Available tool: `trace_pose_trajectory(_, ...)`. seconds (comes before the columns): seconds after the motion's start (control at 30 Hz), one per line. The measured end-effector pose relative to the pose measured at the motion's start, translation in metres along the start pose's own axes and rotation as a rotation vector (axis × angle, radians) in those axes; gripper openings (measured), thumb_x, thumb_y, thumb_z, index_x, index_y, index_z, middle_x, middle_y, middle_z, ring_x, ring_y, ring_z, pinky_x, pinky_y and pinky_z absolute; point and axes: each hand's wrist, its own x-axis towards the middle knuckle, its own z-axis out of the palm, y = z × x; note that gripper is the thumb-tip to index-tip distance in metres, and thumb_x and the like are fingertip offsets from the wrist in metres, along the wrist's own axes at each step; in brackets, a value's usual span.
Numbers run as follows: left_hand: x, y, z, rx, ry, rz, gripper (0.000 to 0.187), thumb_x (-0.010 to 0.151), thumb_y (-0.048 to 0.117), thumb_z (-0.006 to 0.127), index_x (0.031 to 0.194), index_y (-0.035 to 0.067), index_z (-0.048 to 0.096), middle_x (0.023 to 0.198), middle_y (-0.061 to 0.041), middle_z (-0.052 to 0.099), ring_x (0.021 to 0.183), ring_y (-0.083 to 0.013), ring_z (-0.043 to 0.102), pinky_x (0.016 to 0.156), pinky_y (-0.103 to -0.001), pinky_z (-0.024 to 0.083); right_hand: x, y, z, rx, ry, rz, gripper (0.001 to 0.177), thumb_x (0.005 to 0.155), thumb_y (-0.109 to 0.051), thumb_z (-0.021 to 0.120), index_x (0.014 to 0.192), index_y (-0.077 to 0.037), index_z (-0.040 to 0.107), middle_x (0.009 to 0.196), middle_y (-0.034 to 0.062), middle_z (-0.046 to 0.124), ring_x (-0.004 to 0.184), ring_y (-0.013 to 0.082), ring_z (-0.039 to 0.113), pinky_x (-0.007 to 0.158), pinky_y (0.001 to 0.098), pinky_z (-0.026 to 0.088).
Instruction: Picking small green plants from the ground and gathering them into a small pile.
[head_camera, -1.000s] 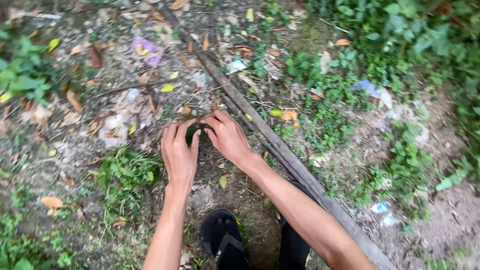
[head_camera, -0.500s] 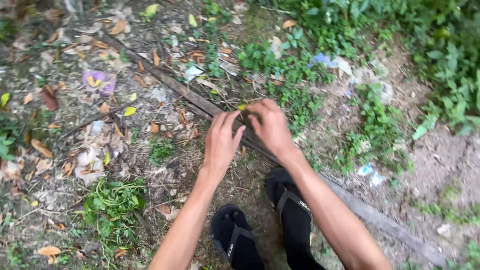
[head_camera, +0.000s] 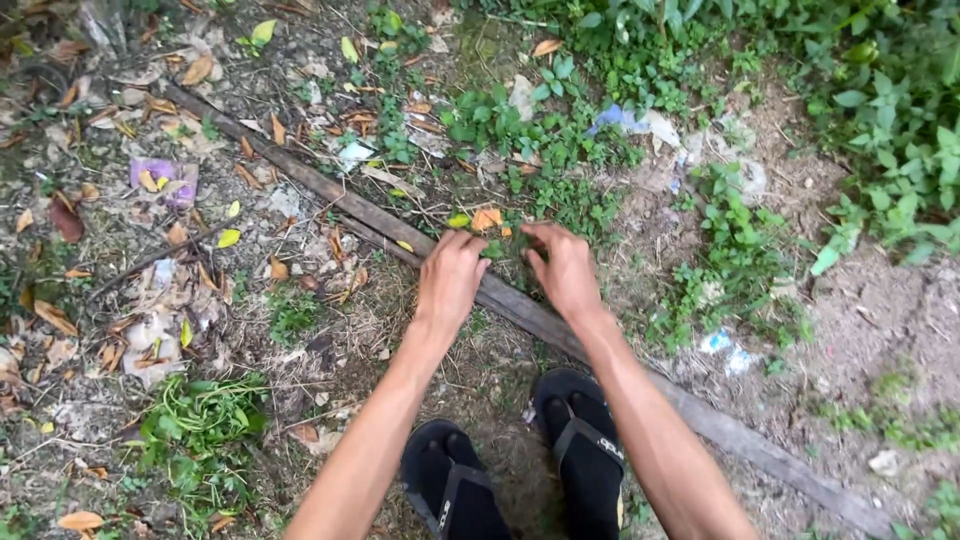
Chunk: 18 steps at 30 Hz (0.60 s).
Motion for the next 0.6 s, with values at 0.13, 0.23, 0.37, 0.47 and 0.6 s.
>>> trace_pose_trajectory(0.13, 0.002, 0.008, -0.007, 0.017, 0.018, -0.014, 0.026, 0.081, 0.001, 0.078, 0.106, 0.004, 0.077, 0.104, -0.014, 0.074, 0.095, -0.0277, 0.070, 0.087, -0.042, 0.060, 0.002, -0.002, 0.003, 0.047, 0.010, -0.083, 0.034, 0.085, 0.004, 0.074, 0.118, -0.001, 0.074, 0.112, 0.0192, 0.074, 0.094, 0.0307, 0.076, 0.084, 0.0409, 0.062)
trace_pose_trajectory(0.23, 0.004, 0.010, -0.004, 0.013, 0.060, 0.016, 0.023, 0.079, 0.003, 0.079, 0.102, 0.004, 0.078, 0.099, -0.013, 0.074, 0.094, -0.0289, 0.070, 0.084, -0.043, 0.060, 0.008, -0.004, 0.002, 0.029, -0.012, -0.071, 0.036, 0.083, 0.006, 0.071, 0.118, 0.000, 0.073, 0.108, 0.0194, 0.073, 0.093, 0.0335, 0.074, 0.084, 0.0409, 0.060)
trace_pose_trajectory(0.37, 0.004, -0.001, 0.010, 0.036, 0.089, 0.012, 0.019, 0.082, 0.002, 0.076, 0.102, 0.005, 0.077, 0.099, -0.013, 0.073, 0.093, -0.0273, 0.070, 0.083, -0.041, 0.060, 0.013, 0.008, 0.012, 0.001, -0.002, -0.151, 0.035, 0.082, 0.010, 0.067, 0.115, 0.000, 0.073, 0.108, 0.0197, 0.073, 0.096, 0.0371, 0.072, 0.088, 0.0421, 0.058)
trace_pose_trajectory(0.47, 0.009, 0.004, 0.004, 0.040, 0.116, 0.023, 0.017, 0.084, 0.000, 0.073, 0.100, 0.005, 0.076, 0.097, -0.012, 0.073, 0.093, -0.0279, 0.070, 0.082, -0.041, 0.060, 0.016, 0.019, 0.018, -0.041, 0.039, -0.235, 0.031, 0.080, 0.011, 0.066, 0.108, 0.000, 0.073, 0.107, 0.0194, 0.073, 0.097, 0.0377, 0.071, 0.088, 0.0426, 0.058)
trace_pose_trajectory(0.6, 0.004, 0.006, 0.005, 0.030, 0.146, 0.052, 0.017, 0.084, -0.002, 0.072, 0.100, 0.003, 0.072, 0.093, -0.013, 0.073, 0.092, -0.0304, 0.070, 0.080, -0.044, 0.059, 0.011, 0.022, 0.025, -0.098, 0.020, -0.214, 0.020, 0.088, 0.012, 0.063, 0.104, 0.002, 0.068, 0.095, 0.0206, 0.072, 0.090, 0.0359, 0.070, 0.087, 0.0445, 0.059)
